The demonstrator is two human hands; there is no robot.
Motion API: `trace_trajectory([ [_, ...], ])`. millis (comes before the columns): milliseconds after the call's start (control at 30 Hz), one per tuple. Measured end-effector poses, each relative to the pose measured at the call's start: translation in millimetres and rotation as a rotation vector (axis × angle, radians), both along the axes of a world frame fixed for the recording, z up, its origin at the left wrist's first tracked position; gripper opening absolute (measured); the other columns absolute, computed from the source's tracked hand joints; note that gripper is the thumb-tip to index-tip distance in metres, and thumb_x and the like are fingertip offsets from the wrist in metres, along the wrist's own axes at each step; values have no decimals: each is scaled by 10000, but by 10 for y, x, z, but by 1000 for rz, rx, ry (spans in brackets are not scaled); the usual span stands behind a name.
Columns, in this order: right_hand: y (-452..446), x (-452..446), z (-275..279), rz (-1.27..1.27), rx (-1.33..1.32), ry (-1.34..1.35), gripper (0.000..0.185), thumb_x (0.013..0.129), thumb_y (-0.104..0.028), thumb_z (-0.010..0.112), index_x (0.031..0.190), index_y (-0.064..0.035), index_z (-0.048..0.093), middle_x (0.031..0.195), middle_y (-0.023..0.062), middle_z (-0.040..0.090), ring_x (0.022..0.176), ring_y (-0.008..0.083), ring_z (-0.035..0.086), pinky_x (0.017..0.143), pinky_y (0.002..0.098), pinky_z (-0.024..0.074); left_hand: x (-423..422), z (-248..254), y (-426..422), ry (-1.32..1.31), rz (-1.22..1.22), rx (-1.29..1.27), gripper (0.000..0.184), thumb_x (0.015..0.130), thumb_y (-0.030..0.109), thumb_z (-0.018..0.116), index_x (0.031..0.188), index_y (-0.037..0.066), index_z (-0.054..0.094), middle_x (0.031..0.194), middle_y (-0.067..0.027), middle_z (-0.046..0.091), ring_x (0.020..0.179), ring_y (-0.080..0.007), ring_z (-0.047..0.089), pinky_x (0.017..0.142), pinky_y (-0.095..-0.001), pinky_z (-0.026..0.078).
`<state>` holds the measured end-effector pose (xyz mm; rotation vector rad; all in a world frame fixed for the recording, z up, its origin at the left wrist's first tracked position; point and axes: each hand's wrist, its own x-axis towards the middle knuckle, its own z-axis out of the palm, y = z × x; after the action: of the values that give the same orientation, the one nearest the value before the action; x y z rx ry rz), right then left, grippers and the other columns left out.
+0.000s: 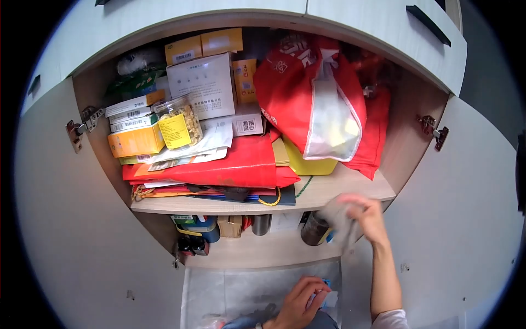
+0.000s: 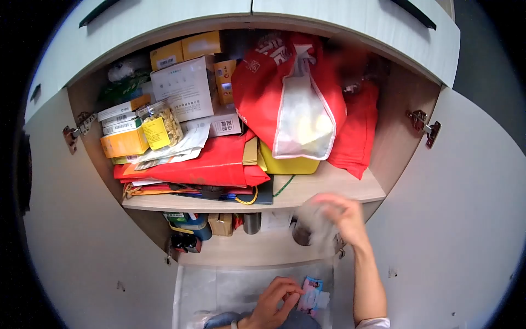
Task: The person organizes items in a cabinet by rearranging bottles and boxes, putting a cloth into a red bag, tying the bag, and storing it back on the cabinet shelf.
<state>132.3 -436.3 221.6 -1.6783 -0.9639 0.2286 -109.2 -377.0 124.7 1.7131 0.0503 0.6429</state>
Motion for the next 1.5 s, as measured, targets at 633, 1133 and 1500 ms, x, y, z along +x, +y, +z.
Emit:
trace_trajectory([
  [633,252,153,-19,-285,233,-823,328,789,128,570,1056,-26,680,1070,128,646,1024,287,598,887,347,485,50,-31,-103,-151,14,25,109,971,53,515,982,-1,609,1001,-74,528,641,-113,542,568,-239,430],
  [1133,-52,624,-332,-984,-294,-856,304,680,119,565,942,-26,616,956,160,639,938,413,567,872,476,453,-213,237,67,-87,64,175,122,949,135,555,980,40,623,977,-110,570,732,-272,591,639,-336,476],
  [1500,-192,-1115,103,368,-229,37,237,814,29,629,1035,-27,691,951,63,688,847,94,610,726,236,486,-57,269,127,-340,333,-52,455,913,162,619,1295,-8,441,1294,-208,451,1203,-366,452,1031,-442,346],
])
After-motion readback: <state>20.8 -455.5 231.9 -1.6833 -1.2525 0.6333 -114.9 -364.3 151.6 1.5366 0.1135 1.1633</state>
